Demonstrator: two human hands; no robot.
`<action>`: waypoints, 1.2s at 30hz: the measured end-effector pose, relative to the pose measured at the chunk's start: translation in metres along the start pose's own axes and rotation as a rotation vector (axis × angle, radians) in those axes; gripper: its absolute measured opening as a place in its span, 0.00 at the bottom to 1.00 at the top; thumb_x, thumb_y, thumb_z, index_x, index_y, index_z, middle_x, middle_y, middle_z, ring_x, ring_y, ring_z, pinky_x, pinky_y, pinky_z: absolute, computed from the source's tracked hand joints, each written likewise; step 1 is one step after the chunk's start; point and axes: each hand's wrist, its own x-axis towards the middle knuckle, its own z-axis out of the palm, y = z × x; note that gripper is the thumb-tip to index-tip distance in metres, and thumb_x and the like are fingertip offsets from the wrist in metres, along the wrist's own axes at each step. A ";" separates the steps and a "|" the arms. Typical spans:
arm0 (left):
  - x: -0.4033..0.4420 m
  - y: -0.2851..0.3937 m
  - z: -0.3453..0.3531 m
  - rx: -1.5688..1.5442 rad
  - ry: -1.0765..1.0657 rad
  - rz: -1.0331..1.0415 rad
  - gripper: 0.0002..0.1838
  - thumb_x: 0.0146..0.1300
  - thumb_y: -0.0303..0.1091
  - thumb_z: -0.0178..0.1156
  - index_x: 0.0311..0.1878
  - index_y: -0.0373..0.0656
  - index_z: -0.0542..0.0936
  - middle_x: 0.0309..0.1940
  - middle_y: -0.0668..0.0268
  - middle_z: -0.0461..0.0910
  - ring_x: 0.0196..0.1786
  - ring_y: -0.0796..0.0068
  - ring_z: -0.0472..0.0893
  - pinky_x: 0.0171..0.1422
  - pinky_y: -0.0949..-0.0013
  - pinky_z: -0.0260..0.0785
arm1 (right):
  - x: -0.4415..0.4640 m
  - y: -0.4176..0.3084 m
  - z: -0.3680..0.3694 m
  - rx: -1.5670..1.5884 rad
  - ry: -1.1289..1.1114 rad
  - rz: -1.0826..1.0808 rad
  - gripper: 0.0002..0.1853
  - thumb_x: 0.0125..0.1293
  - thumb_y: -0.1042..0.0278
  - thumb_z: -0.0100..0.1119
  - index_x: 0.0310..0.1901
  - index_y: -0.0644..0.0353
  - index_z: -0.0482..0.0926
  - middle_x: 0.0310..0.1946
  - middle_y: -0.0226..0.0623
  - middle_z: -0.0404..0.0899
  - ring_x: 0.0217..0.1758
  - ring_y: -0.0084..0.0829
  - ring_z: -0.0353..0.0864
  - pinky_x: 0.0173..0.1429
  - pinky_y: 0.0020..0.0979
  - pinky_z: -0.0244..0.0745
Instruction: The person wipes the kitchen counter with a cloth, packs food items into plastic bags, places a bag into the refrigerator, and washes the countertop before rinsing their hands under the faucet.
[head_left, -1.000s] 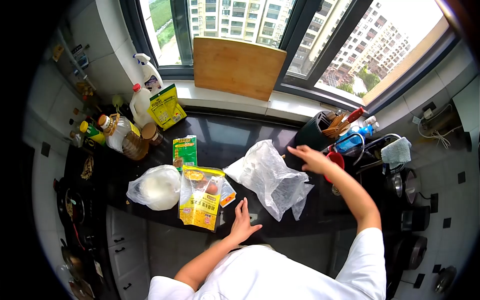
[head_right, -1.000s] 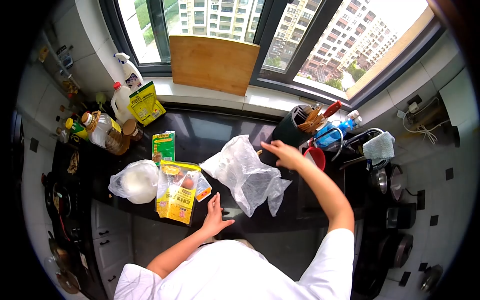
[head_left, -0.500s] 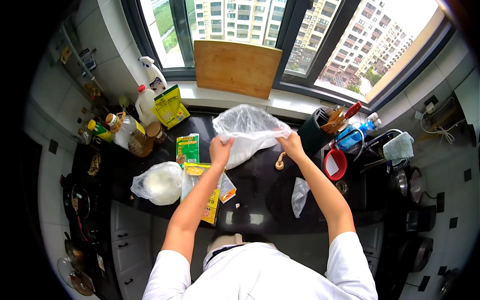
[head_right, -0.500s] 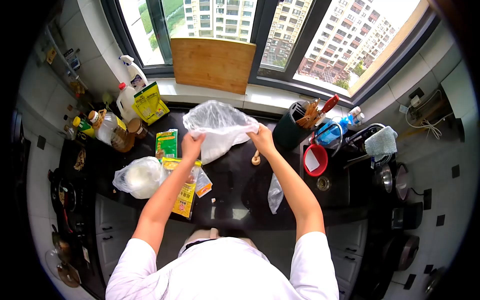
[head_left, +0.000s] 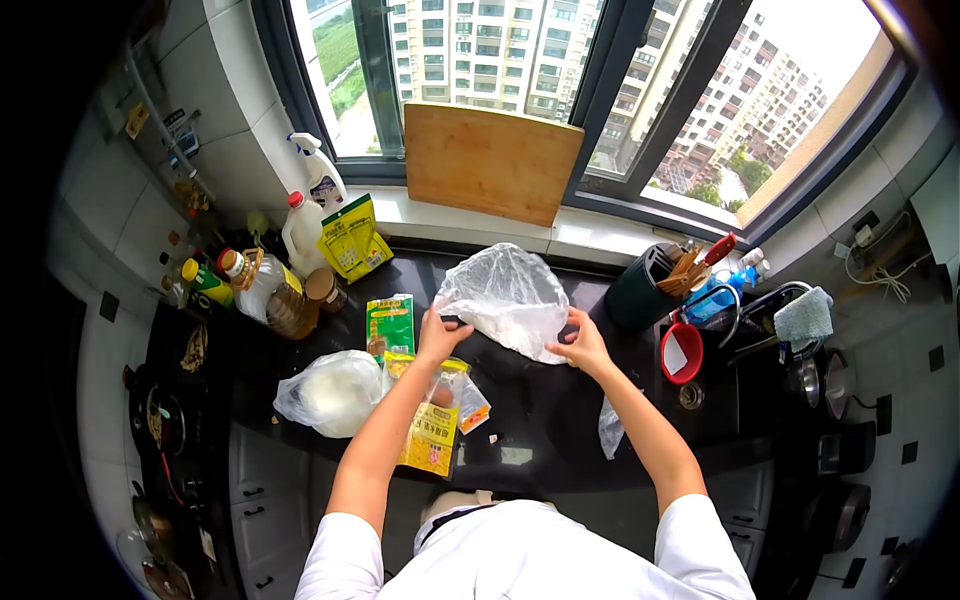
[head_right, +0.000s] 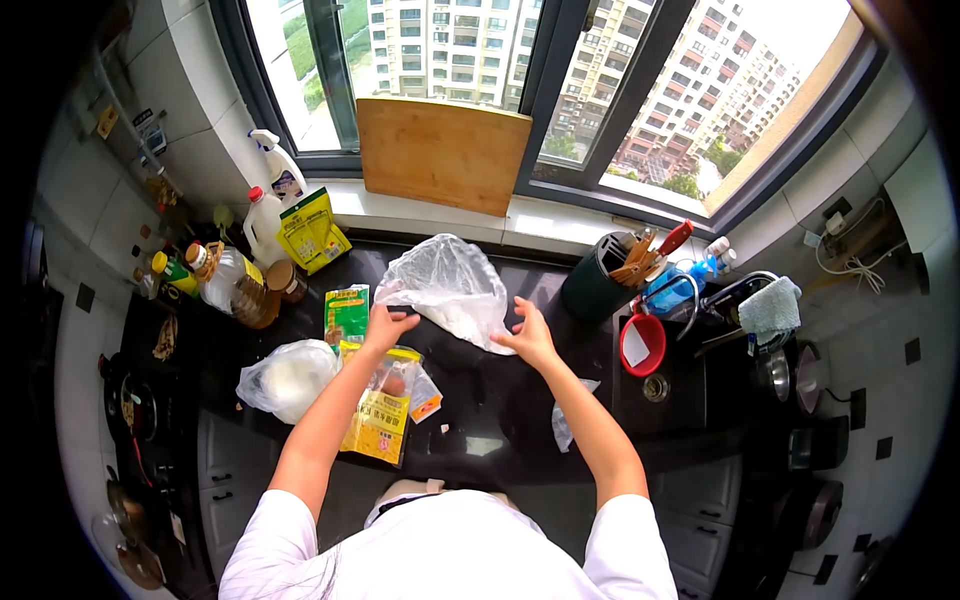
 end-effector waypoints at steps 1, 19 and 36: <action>-0.008 0.010 -0.002 0.154 -0.002 -0.018 0.42 0.43 0.35 0.78 0.62 0.36 0.70 0.56 0.53 0.74 0.49 0.66 0.81 0.51 0.66 0.77 | -0.005 0.000 0.002 -0.028 0.000 0.011 0.53 0.42 0.58 0.83 0.70 0.62 0.63 0.54 0.46 0.74 0.40 0.30 0.79 0.47 0.33 0.78; 0.037 -0.014 0.123 -0.221 -0.222 0.011 0.24 0.58 0.32 0.61 0.60 0.42 0.76 0.54 0.54 0.81 0.60 0.57 0.78 0.65 0.59 0.66 | 0.016 -0.116 0.018 -0.012 0.257 -0.229 0.17 0.59 0.73 0.65 0.49 0.63 0.74 0.40 0.42 0.82 0.35 0.38 0.84 0.41 0.36 0.79; -0.048 0.069 0.064 0.532 -0.357 0.473 0.34 0.53 0.43 0.68 0.62 0.43 0.70 0.48 0.57 0.81 0.56 0.59 0.79 0.74 0.49 0.52 | 0.013 -0.075 -0.004 0.126 -0.585 0.376 0.20 0.63 0.64 0.60 0.53 0.66 0.70 0.34 0.42 0.82 0.38 0.36 0.85 0.41 0.37 0.78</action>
